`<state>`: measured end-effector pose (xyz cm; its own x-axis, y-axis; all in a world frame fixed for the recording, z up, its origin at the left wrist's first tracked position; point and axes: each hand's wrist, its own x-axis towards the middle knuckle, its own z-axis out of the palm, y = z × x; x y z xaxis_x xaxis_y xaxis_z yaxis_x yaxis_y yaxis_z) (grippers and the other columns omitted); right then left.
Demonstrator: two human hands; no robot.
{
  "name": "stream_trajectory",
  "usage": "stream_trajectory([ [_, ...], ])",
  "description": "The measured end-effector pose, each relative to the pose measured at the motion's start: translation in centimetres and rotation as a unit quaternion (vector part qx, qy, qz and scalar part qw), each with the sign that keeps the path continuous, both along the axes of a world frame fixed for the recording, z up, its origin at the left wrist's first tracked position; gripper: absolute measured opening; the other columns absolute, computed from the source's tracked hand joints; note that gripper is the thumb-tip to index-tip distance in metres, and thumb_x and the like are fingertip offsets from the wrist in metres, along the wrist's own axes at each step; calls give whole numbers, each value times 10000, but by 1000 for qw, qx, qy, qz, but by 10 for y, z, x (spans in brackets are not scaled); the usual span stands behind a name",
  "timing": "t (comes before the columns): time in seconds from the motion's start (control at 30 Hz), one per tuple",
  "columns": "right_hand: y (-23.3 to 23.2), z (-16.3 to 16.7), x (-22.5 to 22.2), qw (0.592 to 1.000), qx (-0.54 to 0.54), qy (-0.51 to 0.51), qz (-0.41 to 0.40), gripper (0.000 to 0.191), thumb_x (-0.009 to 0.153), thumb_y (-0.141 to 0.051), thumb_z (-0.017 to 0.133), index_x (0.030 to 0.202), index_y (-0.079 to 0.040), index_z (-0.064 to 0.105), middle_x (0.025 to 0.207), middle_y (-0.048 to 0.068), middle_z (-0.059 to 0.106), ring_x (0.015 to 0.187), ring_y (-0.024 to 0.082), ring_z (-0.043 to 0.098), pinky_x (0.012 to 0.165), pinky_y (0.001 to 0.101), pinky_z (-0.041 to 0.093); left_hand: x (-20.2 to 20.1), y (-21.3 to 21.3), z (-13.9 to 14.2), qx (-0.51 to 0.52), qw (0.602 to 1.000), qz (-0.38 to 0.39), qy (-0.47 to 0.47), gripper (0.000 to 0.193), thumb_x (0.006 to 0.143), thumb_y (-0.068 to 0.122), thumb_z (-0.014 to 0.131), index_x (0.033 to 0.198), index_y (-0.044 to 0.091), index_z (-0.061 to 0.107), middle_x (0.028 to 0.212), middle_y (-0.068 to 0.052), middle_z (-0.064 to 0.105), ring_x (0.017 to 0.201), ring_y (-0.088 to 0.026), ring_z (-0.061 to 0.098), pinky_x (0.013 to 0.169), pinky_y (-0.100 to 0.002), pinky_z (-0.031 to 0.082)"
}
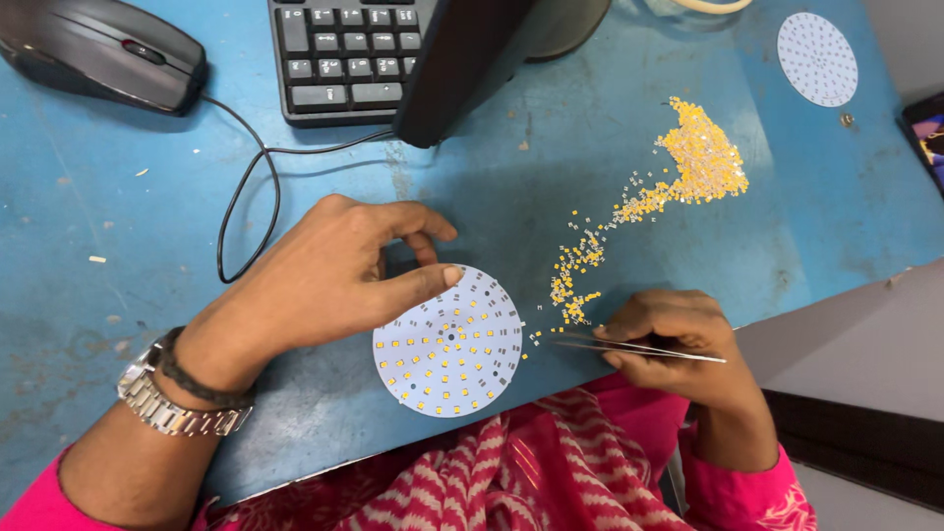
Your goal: The person uses tweezers to pick small yellow and silver components from a pile on the table and places them into corresponding holes on a circular LED board. The left hand holds the board steady while the right hand repeatedly picks and places components. The task continues throughout the clip without completing the board.
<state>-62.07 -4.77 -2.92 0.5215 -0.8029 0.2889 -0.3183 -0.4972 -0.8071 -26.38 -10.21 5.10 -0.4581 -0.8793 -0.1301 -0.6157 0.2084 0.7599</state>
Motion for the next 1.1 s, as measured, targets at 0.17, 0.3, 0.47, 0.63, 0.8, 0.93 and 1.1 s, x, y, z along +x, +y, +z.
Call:
stream_trajectory([
  [0.17, 0, 4, 4, 1000, 0, -5, 5, 187, 755, -68, 843, 853, -15, 692, 817, 78, 756, 728, 166, 747, 616, 267, 569, -3, 1, 1, -5, 1000, -4, 15, 435, 774, 355, 734, 1085, 52, 742, 841, -45, 804, 399, -194, 613, 415, -355, 468],
  [0.3, -1, 6, 5, 1000, -5, 1, 6, 184, 765, -68, 839, 867, -11, 697, 823, 80, 760, 722, 164, 739, 611, 267, 555, -3, 0, 0, 2, 1000, 0, 12, 448, 770, 342, 735, 1121, 64, 746, 841, -45, 806, 388, -194, 615, 408, -351, 468],
  [0.47, -1, 7, 3, 1000, 20, 2, -10, 170, 770, -63, 829, 860, -7, 696, 818, 84, 761, 690, 158, 733, 589, 267, 543, -2, 1, -1, 1, 1000, -2, 18, 455, 776, 342, 736, 1140, 68, 746, 840, -46, 805, 392, -188, 624, 409, -346, 475],
  [0.63, -2, 5, 7, 1000, -10, -4, 8, 192, 762, -76, 839, 879, -13, 701, 840, 85, 757, 727, 160, 739, 601, 260, 555, -3, 1, 0, 3, 1000, -2, 12, 453, 774, 335, 733, 1144, 74, 747, 841, -43, 808, 387, -194, 622, 410, -350, 475],
  [0.8, -1, 7, 6, 1000, 19, 1, -17, 151, 775, -57, 820, 863, -14, 705, 814, 77, 761, 679, 153, 723, 578, 266, 531, -3, 1, 0, -4, 1000, -3, 17, 420, 776, 329, 733, 1098, 59, 745, 846, -42, 809, 400, -189, 630, 418, -345, 483],
  [0.93, 0, 8, 6, 1000, 11, 8, -22, 163, 767, -65, 823, 845, -12, 691, 798, 74, 750, 669, 149, 723, 575, 263, 534, -3, 2, 0, -1, 1000, -3, 12, 437, 774, 329, 731, 1127, 73, 747, 842, -40, 812, 399, -194, 630, 421, -349, 483],
  [1.1, -1, 6, 6, 1000, -3, 12, -7, 166, 780, -73, 820, 846, -10, 682, 813, 75, 752, 701, 152, 727, 604, 267, 541, -3, 0, -1, 1, 1000, -4, 9, 450, 773, 338, 730, 1140, 78, 747, 840, -40, 809, 400, -200, 635, 418, -353, 481],
])
